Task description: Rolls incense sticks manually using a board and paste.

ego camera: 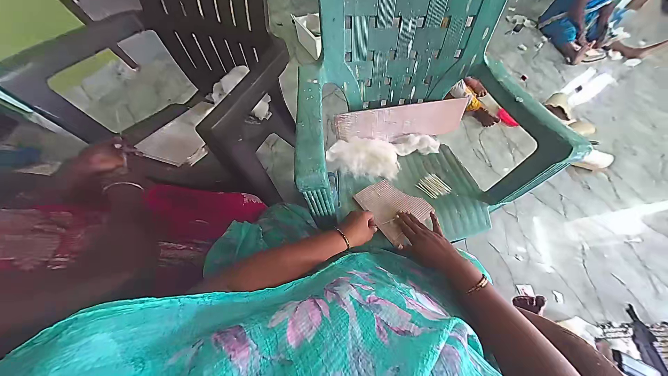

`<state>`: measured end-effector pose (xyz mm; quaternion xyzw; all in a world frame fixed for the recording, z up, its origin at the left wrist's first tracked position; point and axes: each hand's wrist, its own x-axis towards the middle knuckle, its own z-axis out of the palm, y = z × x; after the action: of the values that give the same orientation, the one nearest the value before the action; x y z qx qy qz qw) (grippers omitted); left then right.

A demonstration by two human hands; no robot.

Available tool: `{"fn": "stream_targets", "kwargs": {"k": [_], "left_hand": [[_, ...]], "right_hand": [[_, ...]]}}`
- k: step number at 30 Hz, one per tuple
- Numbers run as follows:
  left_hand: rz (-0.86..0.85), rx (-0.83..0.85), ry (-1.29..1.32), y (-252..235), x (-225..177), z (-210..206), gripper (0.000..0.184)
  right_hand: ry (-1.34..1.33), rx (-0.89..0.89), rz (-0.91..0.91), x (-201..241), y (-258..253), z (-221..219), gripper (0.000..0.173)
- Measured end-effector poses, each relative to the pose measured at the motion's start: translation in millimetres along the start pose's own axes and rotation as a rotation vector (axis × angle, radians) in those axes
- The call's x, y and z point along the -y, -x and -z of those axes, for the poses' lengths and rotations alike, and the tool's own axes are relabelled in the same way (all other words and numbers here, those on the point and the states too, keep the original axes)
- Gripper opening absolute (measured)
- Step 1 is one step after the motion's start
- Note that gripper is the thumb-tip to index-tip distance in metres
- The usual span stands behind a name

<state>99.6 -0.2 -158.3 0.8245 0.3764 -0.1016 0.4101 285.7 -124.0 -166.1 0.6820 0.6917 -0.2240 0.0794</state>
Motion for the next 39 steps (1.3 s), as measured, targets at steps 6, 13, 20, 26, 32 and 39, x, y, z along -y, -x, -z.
{"fn": "stream_targets", "kwargs": {"k": [6, 13, 20, 26, 32, 39], "left_hand": [[-0.04, 0.006, 0.053, 5.0, -0.6, -0.2, 0.031], [0.002, -0.209, 0.068, -6.4, 9.8, 5.2, 0.027], [0.02, -0.177, -0.042, -10.7, 10.8, 3.0, 0.027], [-0.036, -0.016, -0.022, -2.9, 9.2, -0.5, 0.03], [-0.072, 0.006, 0.006, 2.4, 6.4, -6.7, 0.03], [-0.005, -0.219, 0.013, -3.4, 7.8, 3.2, 0.028]], "right_hand": [[-0.033, -0.045, -0.005, -6.8, 24.3, 11.5, 0.063], [-0.009, -0.18, -0.043, -3.2, -38.8, 22.3, 0.065], [0.052, -0.106, 0.062, 8.4, -75.0, 12.6, 0.067], [0.052, -0.034, 0.108, -1.8, -12.8, -4.8, 0.067], [-0.045, -0.083, 0.143, -12.3, 24.9, 2.1, 0.056], [0.065, -0.32, 0.024, -14.3, -26.6, 14.5, 0.053]]}}
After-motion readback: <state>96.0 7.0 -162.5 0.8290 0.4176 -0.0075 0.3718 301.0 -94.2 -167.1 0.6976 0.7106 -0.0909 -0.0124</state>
